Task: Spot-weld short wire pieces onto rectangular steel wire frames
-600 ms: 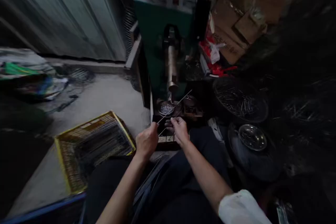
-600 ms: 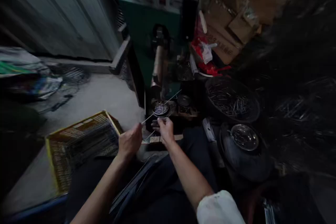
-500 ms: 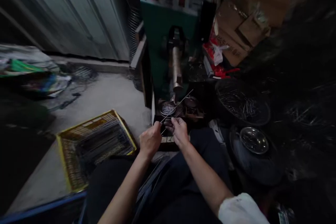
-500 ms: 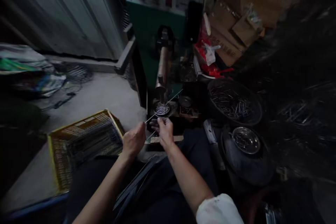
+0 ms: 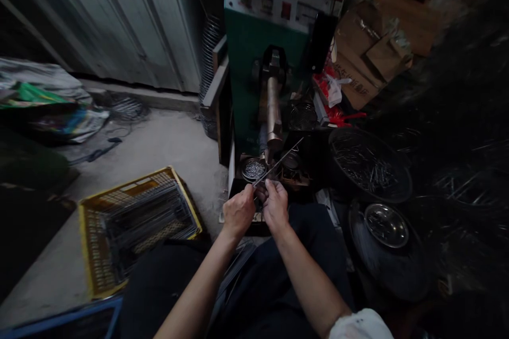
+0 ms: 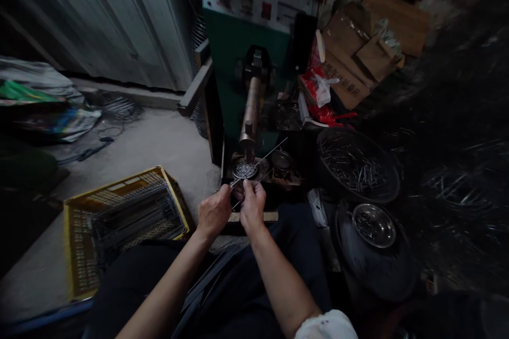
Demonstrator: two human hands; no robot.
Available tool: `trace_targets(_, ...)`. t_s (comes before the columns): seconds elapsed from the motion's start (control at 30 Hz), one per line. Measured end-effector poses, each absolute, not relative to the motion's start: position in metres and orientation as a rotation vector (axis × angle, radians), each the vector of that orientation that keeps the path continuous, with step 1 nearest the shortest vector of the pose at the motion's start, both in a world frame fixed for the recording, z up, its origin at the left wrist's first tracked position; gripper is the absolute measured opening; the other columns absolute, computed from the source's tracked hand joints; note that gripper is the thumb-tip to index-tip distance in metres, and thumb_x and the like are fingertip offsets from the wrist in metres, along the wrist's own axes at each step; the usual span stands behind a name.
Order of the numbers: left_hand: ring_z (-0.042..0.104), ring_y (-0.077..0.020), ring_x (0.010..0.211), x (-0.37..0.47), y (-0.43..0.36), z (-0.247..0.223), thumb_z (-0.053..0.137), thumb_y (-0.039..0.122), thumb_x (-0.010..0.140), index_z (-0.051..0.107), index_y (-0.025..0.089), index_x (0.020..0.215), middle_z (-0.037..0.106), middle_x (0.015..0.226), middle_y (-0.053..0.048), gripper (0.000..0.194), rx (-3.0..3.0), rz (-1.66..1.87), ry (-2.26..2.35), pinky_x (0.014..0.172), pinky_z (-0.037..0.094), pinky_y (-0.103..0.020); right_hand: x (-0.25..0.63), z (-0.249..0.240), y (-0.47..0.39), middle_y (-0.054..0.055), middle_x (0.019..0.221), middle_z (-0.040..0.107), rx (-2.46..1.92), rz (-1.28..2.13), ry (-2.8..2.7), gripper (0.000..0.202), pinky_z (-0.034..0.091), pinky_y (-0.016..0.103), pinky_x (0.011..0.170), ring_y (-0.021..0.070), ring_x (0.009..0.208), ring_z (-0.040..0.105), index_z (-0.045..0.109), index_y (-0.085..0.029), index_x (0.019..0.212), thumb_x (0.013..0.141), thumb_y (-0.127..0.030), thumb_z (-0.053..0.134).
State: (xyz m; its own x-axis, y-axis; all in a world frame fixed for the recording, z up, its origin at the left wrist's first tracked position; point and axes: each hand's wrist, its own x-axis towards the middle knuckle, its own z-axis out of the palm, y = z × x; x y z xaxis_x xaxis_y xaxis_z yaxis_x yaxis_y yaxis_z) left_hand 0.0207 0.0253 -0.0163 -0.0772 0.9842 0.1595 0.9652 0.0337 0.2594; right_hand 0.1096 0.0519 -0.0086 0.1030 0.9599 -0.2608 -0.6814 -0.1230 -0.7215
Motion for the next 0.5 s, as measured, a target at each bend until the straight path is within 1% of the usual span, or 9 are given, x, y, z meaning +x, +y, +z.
trace_targets(0.2, 0.071, -0.0268, 0.07, 0.026, 0.035, -0.014, 0.037, 0.017, 0.099, 0.06, 0.018, 0.096, 0.071, 0.073, -0.008, 0.023, 2.092, 0.512, 2.194, 0.051, 0.032, -0.032, 0.115, -0.008, 0.063, 0.003, 0.078, 0.073, -0.873, 1.435, -0.427, 0.032, 0.06, 0.029, 0.067, 0.0163, 0.069, 0.071, 0.054, -0.018, 0.084, 0.07, -0.032, 0.079)
trace_targets(0.5, 0.072, -0.0278, 0.073, 0.023, 0.045, -0.012, 0.038, 0.014, 0.097, 0.062, 0.018, 0.098, 0.072, 0.074, -0.01, 0.024, 2.076, 0.54, 2.189, 0.053, 0.036, -0.032, 0.112, -0.003, 0.076, 0.0, 0.073, 0.072, -0.904, 1.413, -0.431, 0.028, 0.06, 0.028, 0.066, 0.0152, 0.064, 0.071, 0.051, -0.02, 0.081, 0.071, -0.028, 0.075)
